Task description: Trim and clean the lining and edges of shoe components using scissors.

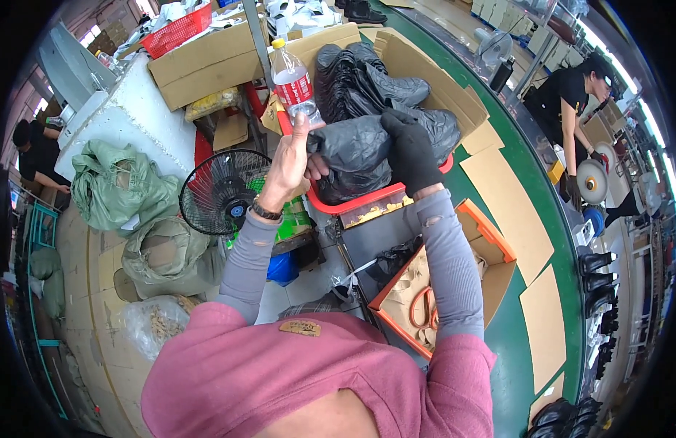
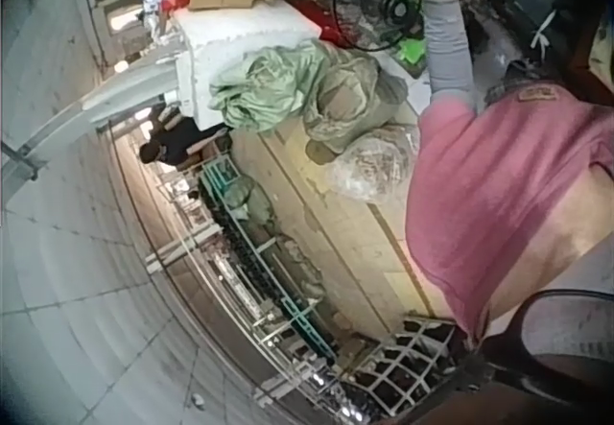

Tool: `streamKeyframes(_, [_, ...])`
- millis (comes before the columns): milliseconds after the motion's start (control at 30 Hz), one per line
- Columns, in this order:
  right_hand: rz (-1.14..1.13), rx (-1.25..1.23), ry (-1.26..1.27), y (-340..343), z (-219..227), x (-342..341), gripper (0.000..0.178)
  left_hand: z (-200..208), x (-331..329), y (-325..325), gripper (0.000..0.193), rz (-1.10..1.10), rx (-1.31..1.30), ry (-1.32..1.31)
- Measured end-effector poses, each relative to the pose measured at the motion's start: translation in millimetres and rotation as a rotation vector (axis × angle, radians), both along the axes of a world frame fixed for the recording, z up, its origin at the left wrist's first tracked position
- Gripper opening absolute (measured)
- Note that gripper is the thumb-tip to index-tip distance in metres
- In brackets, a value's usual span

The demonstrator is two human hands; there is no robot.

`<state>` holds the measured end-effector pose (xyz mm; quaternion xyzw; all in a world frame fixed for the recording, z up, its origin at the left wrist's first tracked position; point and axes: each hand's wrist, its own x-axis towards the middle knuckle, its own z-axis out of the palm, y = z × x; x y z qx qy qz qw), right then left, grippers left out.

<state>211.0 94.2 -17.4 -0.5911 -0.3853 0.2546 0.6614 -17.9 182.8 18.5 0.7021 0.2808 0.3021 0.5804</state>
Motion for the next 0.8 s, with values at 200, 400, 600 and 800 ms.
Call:
streamKeyframes(200, [-0.066, 0.046, -0.097, -15, 26, -9, 0.039, -6, -11, -7, 0.066, 0.22, 0.297, -0.157])
streamKeyframes(400, [-0.065, -0.058, 0.111, -10, 1, -7, 0.036, -38, 1, -23, 0.05, 0.173, 0.518, -0.1])
streamKeyframes(600, [-0.053, -0.134, 0.165, -8, -13, -10, 0.034, -49, -4, -8, 0.033, 0.041, 0.185, -0.314])
streamKeyframes(800, [0.053, -0.079, 0.021, -4, -15, 6, 0.032, -20, -9, 0, 0.032, -0.08, 0.443, -0.238])
